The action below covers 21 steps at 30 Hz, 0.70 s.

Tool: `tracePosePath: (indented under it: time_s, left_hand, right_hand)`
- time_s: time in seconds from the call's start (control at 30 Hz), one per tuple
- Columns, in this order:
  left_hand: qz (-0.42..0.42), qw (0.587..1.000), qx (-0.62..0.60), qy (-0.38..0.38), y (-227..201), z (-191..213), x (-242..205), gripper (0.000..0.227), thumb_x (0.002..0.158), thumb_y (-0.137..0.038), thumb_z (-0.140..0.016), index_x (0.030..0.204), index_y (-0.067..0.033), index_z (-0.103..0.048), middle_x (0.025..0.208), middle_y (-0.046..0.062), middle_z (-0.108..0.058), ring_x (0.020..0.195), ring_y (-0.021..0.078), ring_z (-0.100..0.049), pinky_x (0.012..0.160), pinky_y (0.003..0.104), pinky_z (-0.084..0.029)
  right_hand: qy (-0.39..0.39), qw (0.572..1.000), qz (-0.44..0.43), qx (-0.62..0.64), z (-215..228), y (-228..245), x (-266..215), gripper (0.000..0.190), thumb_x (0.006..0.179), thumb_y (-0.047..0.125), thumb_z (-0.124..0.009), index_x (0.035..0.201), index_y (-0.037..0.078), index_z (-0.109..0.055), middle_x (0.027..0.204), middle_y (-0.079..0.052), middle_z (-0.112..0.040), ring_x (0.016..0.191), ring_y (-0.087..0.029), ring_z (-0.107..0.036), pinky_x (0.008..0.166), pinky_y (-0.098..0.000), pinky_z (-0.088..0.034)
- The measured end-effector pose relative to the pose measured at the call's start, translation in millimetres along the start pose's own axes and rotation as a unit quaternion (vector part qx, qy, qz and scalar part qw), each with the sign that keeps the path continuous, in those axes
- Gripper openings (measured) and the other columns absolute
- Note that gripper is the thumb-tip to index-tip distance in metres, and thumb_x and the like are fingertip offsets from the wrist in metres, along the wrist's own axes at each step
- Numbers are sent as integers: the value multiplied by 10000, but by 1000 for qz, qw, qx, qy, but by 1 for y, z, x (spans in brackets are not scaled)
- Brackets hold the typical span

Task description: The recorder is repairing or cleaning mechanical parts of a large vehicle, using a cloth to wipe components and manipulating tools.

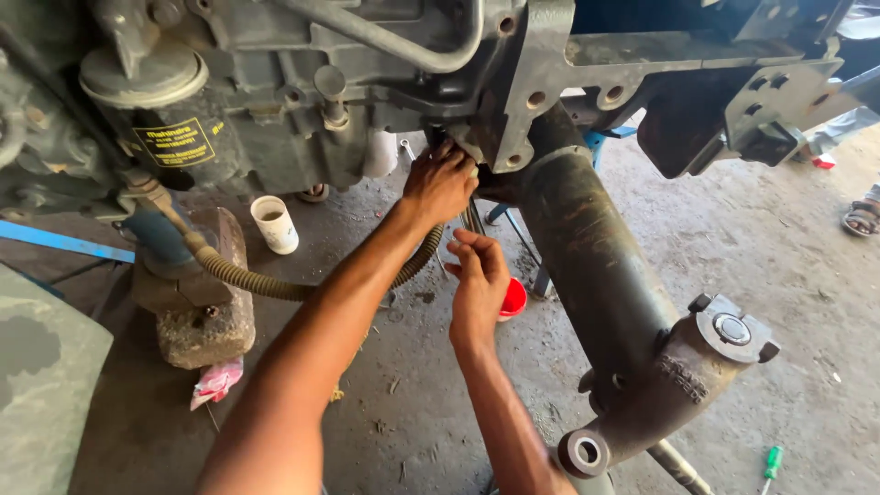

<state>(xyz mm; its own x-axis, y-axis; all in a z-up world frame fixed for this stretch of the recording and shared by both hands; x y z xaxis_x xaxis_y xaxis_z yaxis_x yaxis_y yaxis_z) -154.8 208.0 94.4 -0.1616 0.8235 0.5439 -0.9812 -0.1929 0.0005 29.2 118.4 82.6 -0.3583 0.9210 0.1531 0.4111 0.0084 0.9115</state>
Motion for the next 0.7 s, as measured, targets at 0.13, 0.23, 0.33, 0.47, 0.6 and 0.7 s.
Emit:
tracePosePath:
  time_s: [0.13, 0.23, 0.33, 0.47, 0.6, 0.7]
  left_hand:
    - [75, 981, -137, 111, 7, -20, 24, 446, 1003, -393, -548, 1379, -165, -623, 1486, 88, -562, 1418, 355, -434, 1208, 528, -289]
    - [58, 992, -41, 105, -9, -9, 36, 627, 812, -508, -681, 1351, -193, -637, 1477, 133, -529, 1434, 397, -347, 1187, 570, -217]
    - [22, 996, -37, 75, -8, -19, 34, 440, 872, -357, -656, 1258, -148, -690, 1332, 111, -638, 1364, 343, -433, 1171, 535, -261]
    - [-16, 993, -30, 112, -13, -26, 19, 282, 973, -281, -615, 1137, -98, -752, 1234, 82, -726, 1300, 302, -586, 1147, 483, -379]
    - [-8, 974, -183, 134, -21, -5, 0, 287, 1004, -272, -586, 1050, -66, -780, 1054, 131, -761, 1068, 312, -703, 993, 440, -493]
    - [17, 898, -421, 127, -19, 21, -33, 343, 1021, -308, -566, 1064, -34, -769, 1015, 142, -762, 979, 283, -710, 881, 381, -541]
  right_hand:
    - [8, 1000, -29, 6, 9, -2, -1, 140, 1000, 56, -541, 1053, 18, -665, 1100, -79, -731, 928, -146, -684, 751, -304, -559]
    - [-2, 999, -53, 9, 12, 2, 3, 161, 993, 54, -522, 1052, 17, -668, 1076, -86, -743, 884, -154, -691, 731, -303, -556]
    - [27, 999, -40, 16, 10, -3, 2, 157, 1007, 51, -518, 1073, 17, -656, 1061, -90, -740, 873, -160, -689, 731, -297, -545]
    - [43, 997, -58, 10, 10, -10, 1, 147, 1004, 54, -520, 1061, 23, -652, 1053, -74, -730, 875, -154, -690, 722, -297, -548]
    - [14, 996, -74, 46, 22, -23, 8, 151, 1001, 91, -534, 1101, 38, -634, 1038, -87, -731, 854, -169, -681, 700, -305, -538]
    - [-47, 983, -136, 112, 21, -11, 2, 164, 1000, 164, -548, 1138, 89, -594, 1035, -62, -722, 852, -168, -685, 679, -313, -531]
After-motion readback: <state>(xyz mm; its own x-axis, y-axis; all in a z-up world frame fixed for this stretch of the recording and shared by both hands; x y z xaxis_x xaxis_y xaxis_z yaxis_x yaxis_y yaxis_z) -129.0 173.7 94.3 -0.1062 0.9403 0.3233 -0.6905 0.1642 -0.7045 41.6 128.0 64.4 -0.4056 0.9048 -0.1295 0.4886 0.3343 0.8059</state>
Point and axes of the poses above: each hand's wrist, its own x-axis towards the middle knuckle, its own z-axis out of the back of the hand, y = z × x, the point moved 4 cm from there along x, towards the middle knuckle
